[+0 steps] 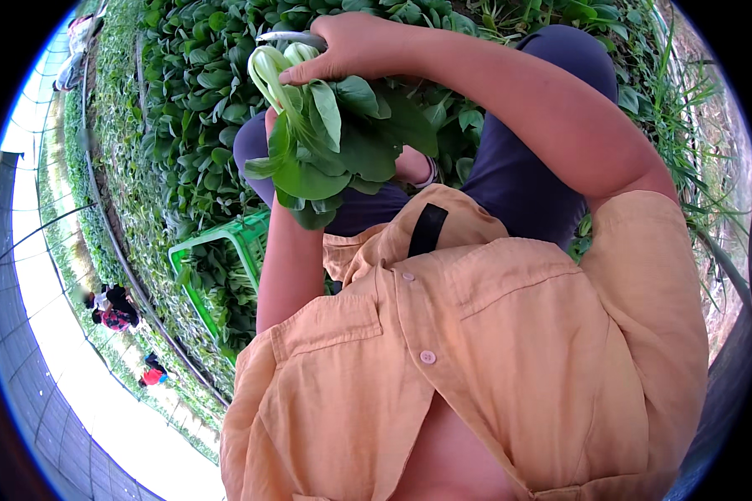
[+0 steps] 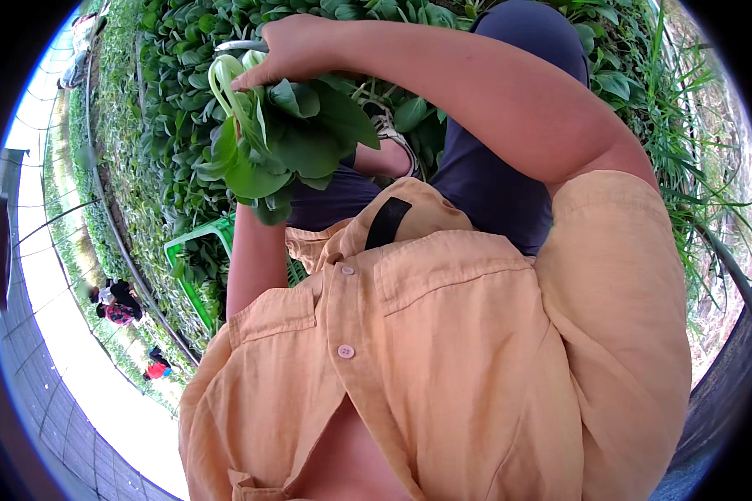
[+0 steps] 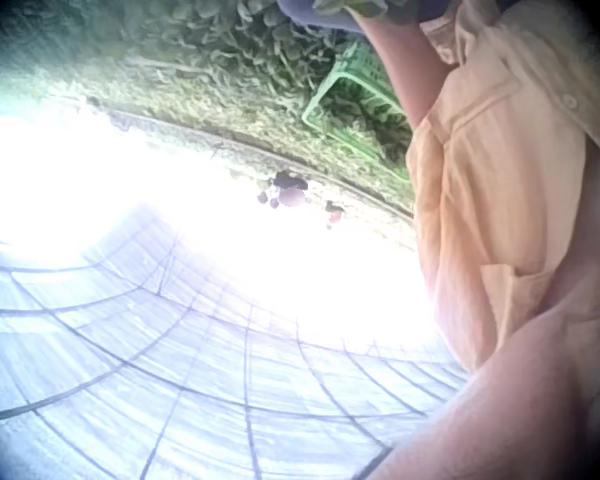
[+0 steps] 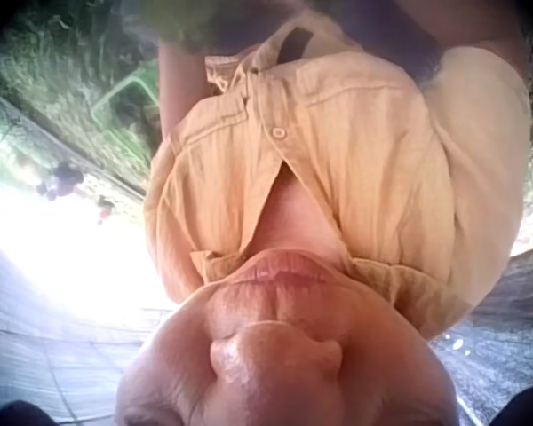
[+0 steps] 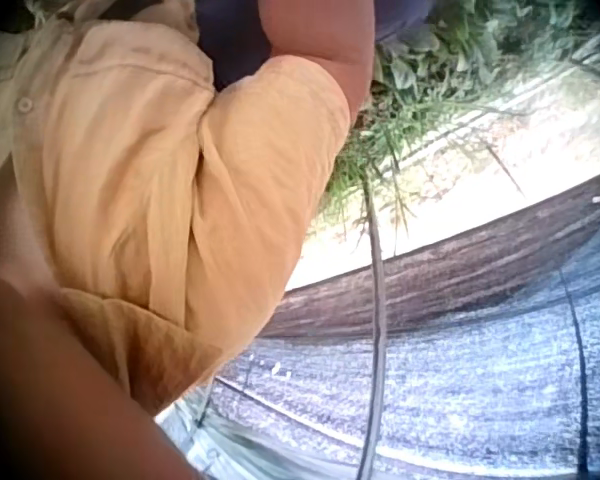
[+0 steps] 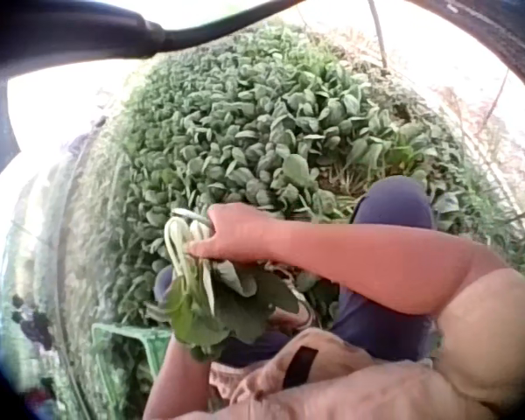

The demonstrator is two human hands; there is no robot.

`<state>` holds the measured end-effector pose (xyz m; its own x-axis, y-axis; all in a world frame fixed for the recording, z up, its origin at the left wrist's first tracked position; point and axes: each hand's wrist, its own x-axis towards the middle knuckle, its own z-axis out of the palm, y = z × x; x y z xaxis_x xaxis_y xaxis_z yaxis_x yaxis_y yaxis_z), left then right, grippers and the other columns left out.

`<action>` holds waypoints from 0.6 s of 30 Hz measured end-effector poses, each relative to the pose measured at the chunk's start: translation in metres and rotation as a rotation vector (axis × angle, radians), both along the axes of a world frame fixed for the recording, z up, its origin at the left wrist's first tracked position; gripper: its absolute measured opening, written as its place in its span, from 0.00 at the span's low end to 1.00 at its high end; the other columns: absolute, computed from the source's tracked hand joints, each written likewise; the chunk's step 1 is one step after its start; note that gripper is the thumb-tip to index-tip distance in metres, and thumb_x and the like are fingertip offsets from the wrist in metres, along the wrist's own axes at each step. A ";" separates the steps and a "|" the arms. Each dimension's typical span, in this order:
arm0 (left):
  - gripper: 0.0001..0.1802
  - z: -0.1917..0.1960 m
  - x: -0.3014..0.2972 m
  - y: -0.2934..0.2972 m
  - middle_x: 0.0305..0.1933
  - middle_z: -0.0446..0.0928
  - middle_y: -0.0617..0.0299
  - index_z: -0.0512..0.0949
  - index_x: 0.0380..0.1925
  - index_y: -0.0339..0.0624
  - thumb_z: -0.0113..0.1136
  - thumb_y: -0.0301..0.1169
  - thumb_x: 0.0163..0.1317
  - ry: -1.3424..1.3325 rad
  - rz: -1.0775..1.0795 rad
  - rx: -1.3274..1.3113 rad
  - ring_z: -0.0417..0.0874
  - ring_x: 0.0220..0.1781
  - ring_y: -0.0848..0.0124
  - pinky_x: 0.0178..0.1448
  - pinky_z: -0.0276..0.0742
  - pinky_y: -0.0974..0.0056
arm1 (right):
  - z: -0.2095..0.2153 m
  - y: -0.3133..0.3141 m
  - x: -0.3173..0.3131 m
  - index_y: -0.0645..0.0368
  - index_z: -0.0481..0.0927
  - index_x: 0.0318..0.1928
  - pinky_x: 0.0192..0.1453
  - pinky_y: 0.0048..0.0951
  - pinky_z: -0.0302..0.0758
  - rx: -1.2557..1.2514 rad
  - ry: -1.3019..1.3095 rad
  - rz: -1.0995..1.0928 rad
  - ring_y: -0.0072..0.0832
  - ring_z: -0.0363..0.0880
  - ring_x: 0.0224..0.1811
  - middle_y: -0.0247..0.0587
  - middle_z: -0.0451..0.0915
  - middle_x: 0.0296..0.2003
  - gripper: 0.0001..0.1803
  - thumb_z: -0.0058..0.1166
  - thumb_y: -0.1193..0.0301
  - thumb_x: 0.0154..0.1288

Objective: The person harvests leafy green vegetables by cutting them at the base with a knife and placing them into a green plastic basket. The person repeatedly selects bunches of vegetables, cuts them, and adds them to the basket, which gradually fills up.

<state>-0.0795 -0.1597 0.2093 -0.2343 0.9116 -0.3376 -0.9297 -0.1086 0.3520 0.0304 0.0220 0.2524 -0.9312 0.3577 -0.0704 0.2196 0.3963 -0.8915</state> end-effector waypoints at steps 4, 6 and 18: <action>0.29 0.026 0.002 -0.021 0.60 0.76 0.51 0.68 0.64 0.40 0.52 0.43 0.67 -0.068 0.086 0.033 0.79 0.60 0.54 0.65 0.76 0.49 | 0.010 -0.029 -0.005 0.63 0.79 0.49 0.45 0.36 0.76 0.017 0.187 -0.020 0.38 0.82 0.38 0.47 0.82 0.36 0.43 0.55 0.33 0.57; 0.29 0.044 -0.001 -0.035 0.58 0.77 0.49 0.67 0.64 0.36 0.54 0.38 0.66 0.164 0.145 -0.041 0.80 0.58 0.56 0.63 0.78 0.52 | 0.024 -0.057 0.000 0.64 0.79 0.51 0.48 0.36 0.77 -0.251 0.315 -0.030 0.38 0.83 0.42 0.48 0.83 0.39 0.43 0.57 0.34 0.55; 0.47 0.086 0.014 -0.103 0.59 0.74 0.60 0.63 0.64 0.40 0.77 0.24 0.42 0.735 0.220 0.023 0.72 0.63 0.68 0.70 0.63 0.61 | 0.022 -0.148 0.001 0.65 0.66 0.64 0.62 0.28 0.70 -0.553 0.339 -0.130 0.26 0.76 0.54 0.42 0.74 0.57 0.34 0.67 0.66 0.62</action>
